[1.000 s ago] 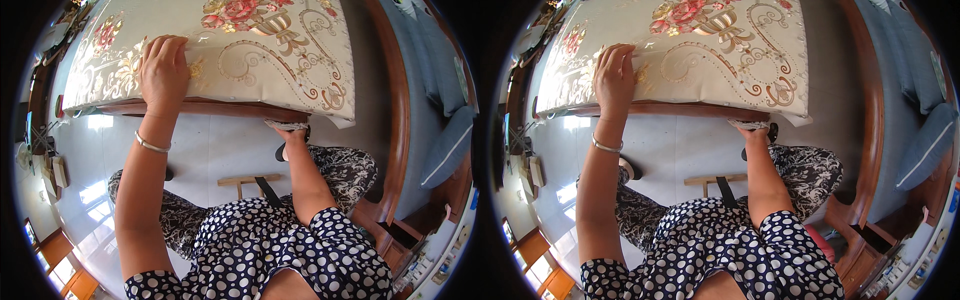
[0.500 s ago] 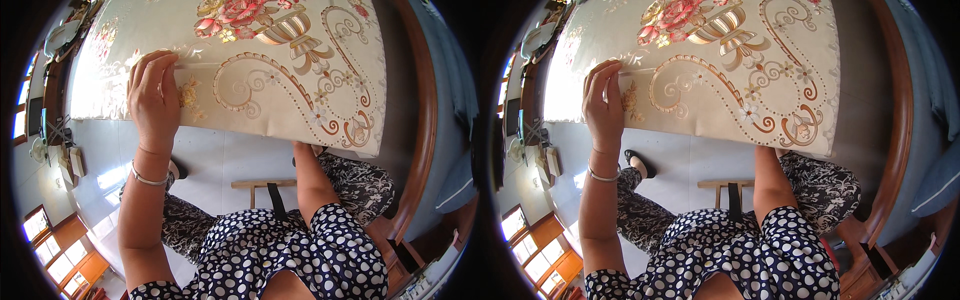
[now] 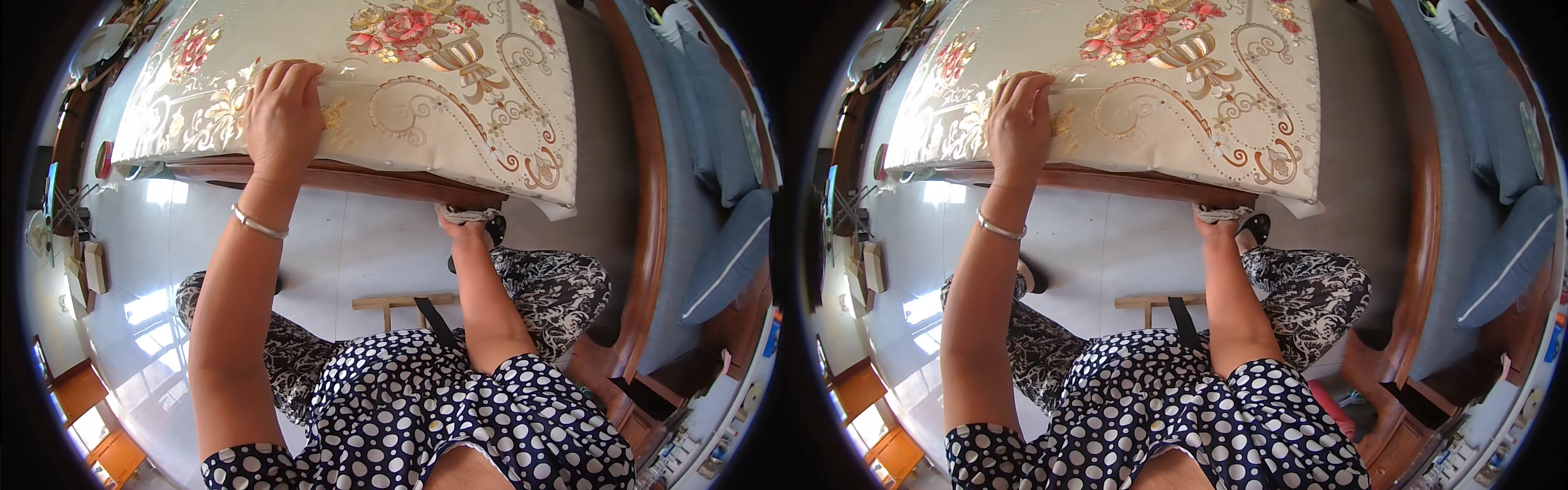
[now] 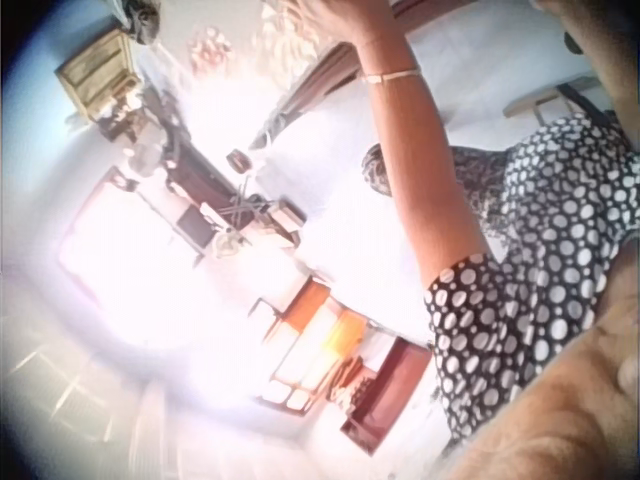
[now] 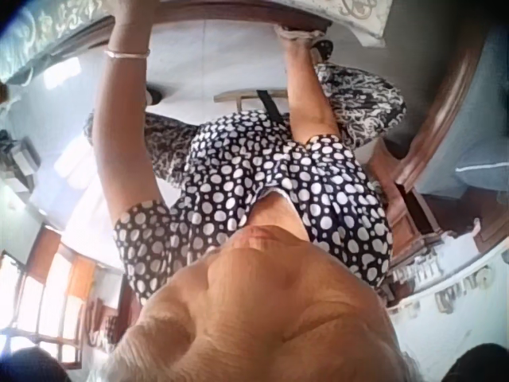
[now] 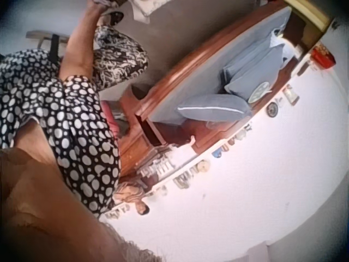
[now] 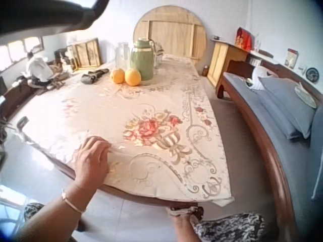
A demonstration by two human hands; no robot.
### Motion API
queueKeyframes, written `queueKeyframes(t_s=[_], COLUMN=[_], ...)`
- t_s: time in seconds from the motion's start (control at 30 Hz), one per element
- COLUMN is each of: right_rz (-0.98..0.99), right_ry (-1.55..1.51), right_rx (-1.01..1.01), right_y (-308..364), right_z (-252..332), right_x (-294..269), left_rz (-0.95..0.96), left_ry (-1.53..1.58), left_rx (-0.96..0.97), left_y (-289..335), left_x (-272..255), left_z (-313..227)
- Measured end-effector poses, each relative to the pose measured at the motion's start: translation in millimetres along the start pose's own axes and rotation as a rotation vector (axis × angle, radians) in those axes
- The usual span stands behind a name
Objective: The person wipes the surface and edges of a dining table covered with a floral tablecloth using a white cloth. They move around the table, cleaning different sections including the corners and the wooden frame beneath the cloth.
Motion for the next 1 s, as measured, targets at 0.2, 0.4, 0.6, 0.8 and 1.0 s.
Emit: queueKeyframes(t_s=[0.2,0.4,0.6,0.8,1.0], right_rz=[-0.222,0.2,0.106,0.169,0.033], right_ry=[0.148,0.036,0.369,0.682,1.074], right_rx=[-0.045,0.071,-0.087,-0.04,0.191], right_y=[45.6,15.4,30.0,28.4,45.6], right_z=[-7.4,-15.4,-71.8,-110.2,-151.8], right_x=[17.9,-15.7,-16.3,-17.3,17.2], left_rz=[-0.016,-0.028,-0.022,-0.053,-0.04], left_ry=[-0.011,0.003,-0.001,0.01,-0.002], left_rx=[-0.041,-0.052,-0.062,-0.041,-0.026], left_y=[2.7,-0.7,4.2,4.9,4.0], left_x=[-0.1,1.2,-2.8,-1.8,-4.5], left_z=[3.5,-1.4,3.3,4.4,5.2])
Point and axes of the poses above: each hand's wrist, its own y-axis away from the middle knuckle, its own x-axis out of the palm, z = x × y, the point moved 2 cm from there along -y, towards the middle knuckle, and after that the axes turned 13 degrees about -z, right-handed, at the moved point
